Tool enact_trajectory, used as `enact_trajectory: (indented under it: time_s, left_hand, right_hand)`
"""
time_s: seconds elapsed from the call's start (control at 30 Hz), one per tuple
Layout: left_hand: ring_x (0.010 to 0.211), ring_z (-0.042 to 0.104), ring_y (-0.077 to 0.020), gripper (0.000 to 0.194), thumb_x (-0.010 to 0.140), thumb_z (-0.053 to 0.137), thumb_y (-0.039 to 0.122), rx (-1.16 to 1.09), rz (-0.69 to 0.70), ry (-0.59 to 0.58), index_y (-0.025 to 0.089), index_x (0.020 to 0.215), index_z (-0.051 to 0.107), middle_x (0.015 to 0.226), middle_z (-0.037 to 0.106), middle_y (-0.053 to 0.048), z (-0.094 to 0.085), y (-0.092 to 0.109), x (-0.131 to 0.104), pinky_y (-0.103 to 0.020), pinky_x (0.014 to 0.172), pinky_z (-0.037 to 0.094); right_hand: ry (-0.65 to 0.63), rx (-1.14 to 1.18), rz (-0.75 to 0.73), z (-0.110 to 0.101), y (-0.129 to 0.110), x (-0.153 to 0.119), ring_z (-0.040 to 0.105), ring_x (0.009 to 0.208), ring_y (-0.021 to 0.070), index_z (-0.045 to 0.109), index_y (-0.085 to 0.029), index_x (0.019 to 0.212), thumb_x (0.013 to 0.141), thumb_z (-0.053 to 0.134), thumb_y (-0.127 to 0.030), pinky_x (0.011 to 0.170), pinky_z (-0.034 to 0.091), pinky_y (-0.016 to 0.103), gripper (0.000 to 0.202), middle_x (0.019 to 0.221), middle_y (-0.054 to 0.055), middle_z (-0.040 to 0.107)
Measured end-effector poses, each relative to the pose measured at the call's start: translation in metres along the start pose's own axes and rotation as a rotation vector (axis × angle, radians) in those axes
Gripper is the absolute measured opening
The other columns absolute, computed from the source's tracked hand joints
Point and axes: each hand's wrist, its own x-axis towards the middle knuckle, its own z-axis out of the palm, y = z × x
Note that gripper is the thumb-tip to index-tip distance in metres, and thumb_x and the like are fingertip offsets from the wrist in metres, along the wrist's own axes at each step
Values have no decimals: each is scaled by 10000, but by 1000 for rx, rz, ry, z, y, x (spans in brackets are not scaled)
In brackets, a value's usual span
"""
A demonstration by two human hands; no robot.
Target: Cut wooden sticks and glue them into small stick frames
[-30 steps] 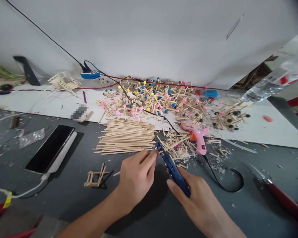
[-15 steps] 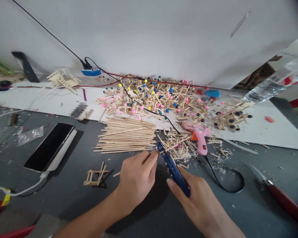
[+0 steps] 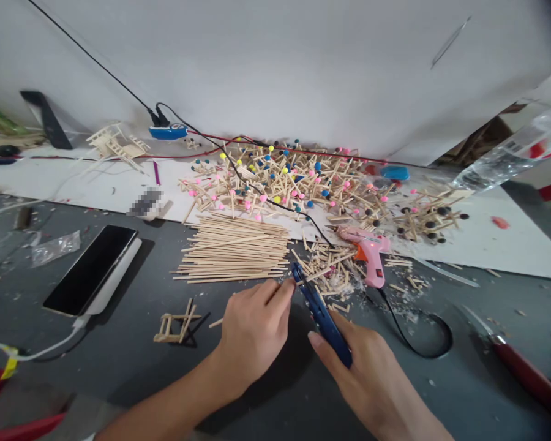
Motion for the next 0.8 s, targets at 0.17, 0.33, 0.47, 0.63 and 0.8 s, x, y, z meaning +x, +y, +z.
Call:
enact_trajectory:
  time_s: [0.17,0.33,0.47,0.63,0.8]
  left_hand:
    - [572,573,-119,211,930,495,130,7,-4,-12,178,1054,660,696,623,-3,0,1,0,-252,538,394]
    - [574,572,-122,201,919,505,120,-13,-8,-19,175,1033,661,706,625,0,1,1,1,-260,533,396]
    - [579,571,-122,198,920,506,124,-21,-2,-10,173,1029,663,699,623,-3,2,0,0,-257,541,393]
    - [562,554,-117,203,916,500,108,-50,-2,-13,169,1015,666,680,610,-2,3,1,0,-254,534,373]
    - [572,556,-112,196,918,499,112,-94,-36,-53,182,991,666,689,608,1,4,1,-1,-242,541,366]
  right_hand:
    - [4,-5,15,-1,-1,-1,686,710,246,656,-195,975,923,405,-547,620,491,318,435,820,88,731]
    - [-24,-14,41,-1,1,-2,694,753,266,656,-211,980,921,394,-559,660,498,342,440,839,88,732]
    - [-28,-19,45,-1,0,-1,689,721,259,644,-206,967,927,387,-552,642,484,331,433,803,85,726]
    - [-2,-71,41,2,-1,0,677,645,241,620,-201,908,946,383,-494,578,437,301,379,721,75,705]
    - [-25,-127,76,5,0,1,703,725,266,620,-200,959,950,375,-437,618,444,314,341,746,79,715]
